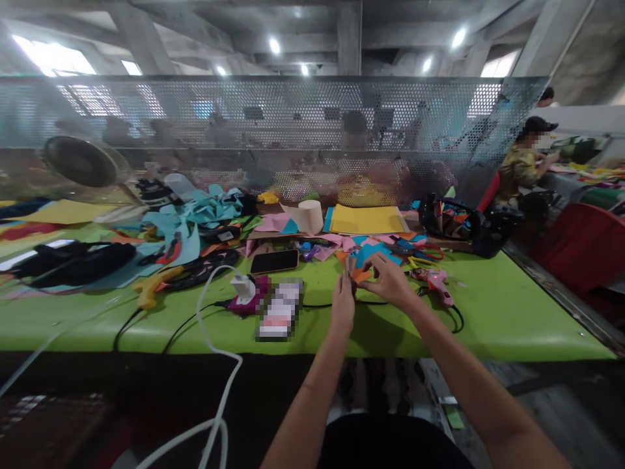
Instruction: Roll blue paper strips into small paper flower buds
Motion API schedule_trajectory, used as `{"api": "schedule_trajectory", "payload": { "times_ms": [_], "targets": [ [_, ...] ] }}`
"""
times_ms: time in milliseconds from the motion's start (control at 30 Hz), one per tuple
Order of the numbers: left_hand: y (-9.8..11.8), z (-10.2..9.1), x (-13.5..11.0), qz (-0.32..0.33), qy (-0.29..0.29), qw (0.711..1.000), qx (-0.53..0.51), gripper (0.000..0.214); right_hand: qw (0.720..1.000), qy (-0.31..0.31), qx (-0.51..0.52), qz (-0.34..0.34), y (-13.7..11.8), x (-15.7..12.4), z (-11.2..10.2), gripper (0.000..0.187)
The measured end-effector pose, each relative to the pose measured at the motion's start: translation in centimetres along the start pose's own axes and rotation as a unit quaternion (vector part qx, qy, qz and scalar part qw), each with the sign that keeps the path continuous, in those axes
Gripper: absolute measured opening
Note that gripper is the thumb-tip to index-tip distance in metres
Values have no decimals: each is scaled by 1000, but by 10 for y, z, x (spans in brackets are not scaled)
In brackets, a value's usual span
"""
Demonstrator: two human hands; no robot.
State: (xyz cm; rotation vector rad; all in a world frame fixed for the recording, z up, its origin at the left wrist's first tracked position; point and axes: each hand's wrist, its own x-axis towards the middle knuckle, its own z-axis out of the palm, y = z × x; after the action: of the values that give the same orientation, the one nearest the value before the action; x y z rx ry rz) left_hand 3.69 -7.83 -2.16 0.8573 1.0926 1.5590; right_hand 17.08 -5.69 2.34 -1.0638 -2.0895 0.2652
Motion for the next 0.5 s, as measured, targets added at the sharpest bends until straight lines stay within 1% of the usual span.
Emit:
{"api": "schedule_trajectory", "payload": {
  "times_ms": [100, 133, 200, 267, 333, 367, 433, 500],
  "targets": [
    [2, -3, -7, -40, 13, 999, -17, 47, 992, 41, 114, 36, -10, -10, 0, 17],
    [3, -3, -10, -44, 10, 999, -22, 48, 988, 57, 137, 47, -15, -13, 0, 16],
    [5, -1, -19, -30, -11, 999, -41, 46, 982, 84, 155, 65, -26, -16, 2, 17],
    [8, 3, -30, -6, -41, 996, -79, 40, 979, 108, 156, 70, -38, -13, 3, 21],
    [15, 10, -45, -3, -65, 990, -129, 39, 978, 130, 154, 60, -49, -5, 3, 27],
    [20, 14, -52, -16, -78, 985, -150, 41, 978, 139, 146, 48, -53, 0, 3, 30],
    [33, 20, -64, -67, -122, 972, -187, 45, 985, 141, 100, 20, -62, 7, 2, 38],
    [48, 21, -70, -97, -178, 957, -206, 58, 993, 111, 32, -4, -73, 7, 3, 45]
  ]
}}
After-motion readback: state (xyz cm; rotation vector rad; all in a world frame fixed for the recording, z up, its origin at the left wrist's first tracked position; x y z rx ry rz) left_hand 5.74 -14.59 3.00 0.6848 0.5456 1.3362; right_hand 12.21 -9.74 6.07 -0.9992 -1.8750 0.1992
